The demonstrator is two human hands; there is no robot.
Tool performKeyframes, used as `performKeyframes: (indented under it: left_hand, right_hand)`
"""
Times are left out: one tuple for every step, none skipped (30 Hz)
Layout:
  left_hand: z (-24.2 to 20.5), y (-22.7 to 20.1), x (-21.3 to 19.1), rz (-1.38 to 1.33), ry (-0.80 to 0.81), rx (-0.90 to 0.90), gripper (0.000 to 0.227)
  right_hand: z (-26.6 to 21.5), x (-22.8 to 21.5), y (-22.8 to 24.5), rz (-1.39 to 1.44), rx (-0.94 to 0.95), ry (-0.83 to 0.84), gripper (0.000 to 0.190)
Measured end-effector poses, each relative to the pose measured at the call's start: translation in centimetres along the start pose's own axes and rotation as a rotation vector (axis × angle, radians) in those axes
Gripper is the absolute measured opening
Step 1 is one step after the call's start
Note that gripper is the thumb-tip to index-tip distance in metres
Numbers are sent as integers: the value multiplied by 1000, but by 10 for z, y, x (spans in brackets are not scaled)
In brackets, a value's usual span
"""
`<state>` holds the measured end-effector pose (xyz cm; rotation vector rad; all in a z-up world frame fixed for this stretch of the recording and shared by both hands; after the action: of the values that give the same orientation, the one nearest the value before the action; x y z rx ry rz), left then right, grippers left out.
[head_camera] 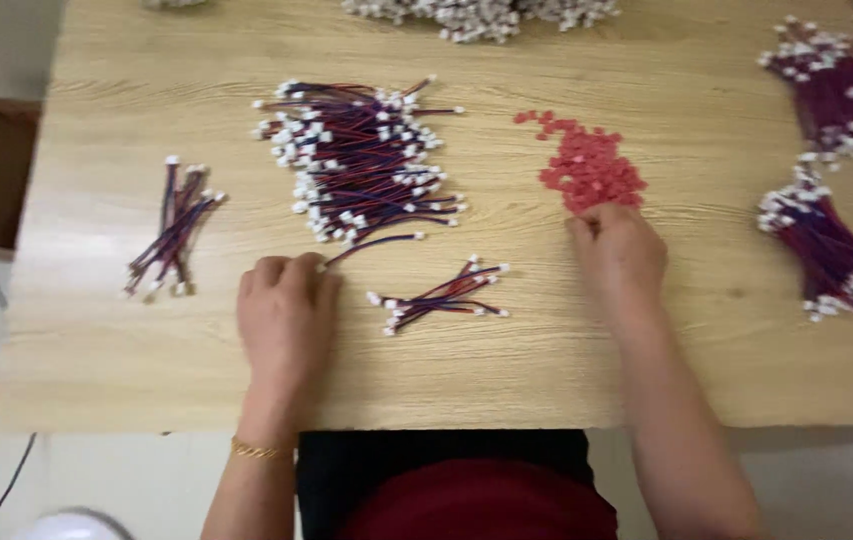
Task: Attaching small red plastic clips to wire bundles on a factory worktable
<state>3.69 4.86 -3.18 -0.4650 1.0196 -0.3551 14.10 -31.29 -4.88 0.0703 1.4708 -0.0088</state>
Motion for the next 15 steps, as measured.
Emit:
performKeyframes:
  left_hand:
    - [-1, 4, 2, 18, -5, -7, 25]
    - [-2, 9, 7, 11, 23, -18, 20]
    - [-2, 13, 11, 2, 51, -29, 16]
    - [-3, 14, 10, 9, 46, -33, 16]
    - [-4, 13, 8, 7, 19, -13, 16]
    - [-4, 11, 9, 0, -7, 10, 16]
    - [-4, 8, 5, 2, -11, 8, 16]
    - [-4, 6, 2, -74, 11, -44, 15]
    - [-4, 4, 0, -150, 33, -96, 14]
    - [0, -7, -8, -146, 31, -100, 14]
    - [4, -13, -13, -356, 74, -230, 15]
    - [7, -19, -17, -564, 118, -360, 16]
    - [6, -20, -12, -557, 115, -364, 16]
    - [6, -19, -5, -738, 127, -428, 18]
    - [6, -18, 3, -920, 138, -489, 19]
  right_hand:
    - [1, 4, -2, 14, -15, 4, 17]
    - [2, 6, -4, -33, -28, -5, 17]
    - [3, 9, -7, -79, -41, -14, 17]
    - [4, 9, -5, -74, -49, -15, 17]
    - [6, 11, -6, -98, -11, 52, 22]
    - [8, 12, -9, -127, 32, 117, 27]
    - [6, 15, -11, -126, 29, 115, 27]
    - [4, 13, -11, -49, -23, -6, 22]
    - [1, 11, -11, 29, -75, -127, 17]
    - [-4, -5, 2, 32, -81, -125, 17]
    - [-10, -20, 16, 423, -116, -85, 9]
    - [-16, -34, 30, 819, -147, -40, 2]
    - [-19, -33, 39, 824, -151, -34, 2]
    - [-20, -31, 49, 951, -157, 35, 4]
    - [-22, -29, 58, 1078, -164, 107, 8]
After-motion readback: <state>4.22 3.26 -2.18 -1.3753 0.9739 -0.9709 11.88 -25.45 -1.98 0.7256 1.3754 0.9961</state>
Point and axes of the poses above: each hand's wrist, its own z-axis towards the middle knuckle, its own x-axis out of the palm, y = z × x, the point moved 4 cm from there along z, towards the middle knuckle, and after that the axes turned 13 degrees about -z, right-handed, at the moved point
